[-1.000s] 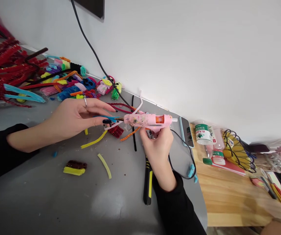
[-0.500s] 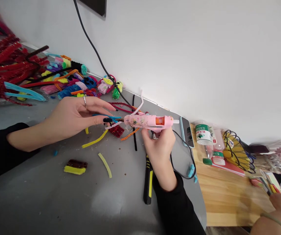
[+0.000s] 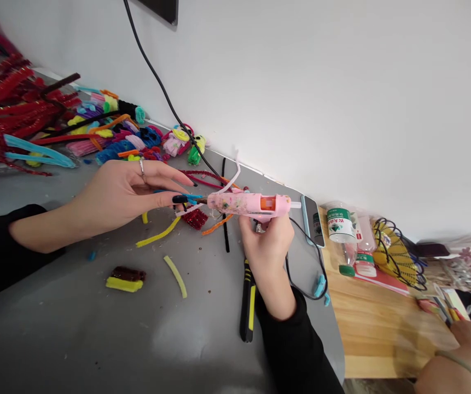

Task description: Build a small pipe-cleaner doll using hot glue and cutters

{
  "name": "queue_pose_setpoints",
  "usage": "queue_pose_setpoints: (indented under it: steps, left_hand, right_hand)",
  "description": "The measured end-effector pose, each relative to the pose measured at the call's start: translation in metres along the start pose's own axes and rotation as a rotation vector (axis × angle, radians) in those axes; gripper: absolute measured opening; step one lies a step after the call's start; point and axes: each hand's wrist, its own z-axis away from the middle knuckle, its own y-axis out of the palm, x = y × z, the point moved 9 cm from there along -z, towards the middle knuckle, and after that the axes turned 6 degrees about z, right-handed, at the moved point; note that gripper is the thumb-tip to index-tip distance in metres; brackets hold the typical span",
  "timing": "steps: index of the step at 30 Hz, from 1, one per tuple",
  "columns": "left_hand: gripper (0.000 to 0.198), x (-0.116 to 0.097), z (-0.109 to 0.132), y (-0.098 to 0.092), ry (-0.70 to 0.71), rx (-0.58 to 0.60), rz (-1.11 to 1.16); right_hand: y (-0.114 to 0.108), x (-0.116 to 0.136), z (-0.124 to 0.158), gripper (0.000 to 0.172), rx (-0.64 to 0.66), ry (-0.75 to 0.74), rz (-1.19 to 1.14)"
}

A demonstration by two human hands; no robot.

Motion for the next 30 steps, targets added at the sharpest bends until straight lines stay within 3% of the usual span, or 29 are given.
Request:
queue_pose_setpoints:
  steps: [15, 30]
  left_hand:
    - [0.026, 0.0029, 0.0, -0.0011, -0.028, -0.01, -0.018]
    - [0.028, 0.0019, -0.0005, -0.0016, 0.004, -0.011, 0.006]
  right_hand:
    - [0.0038, -0.0004, -0.0001, 0.011, 0.049, 0.005, -0.04]
    - [0.0027, 0.0025, -0.0001, 0.013, 0.044, -0.018, -0.024]
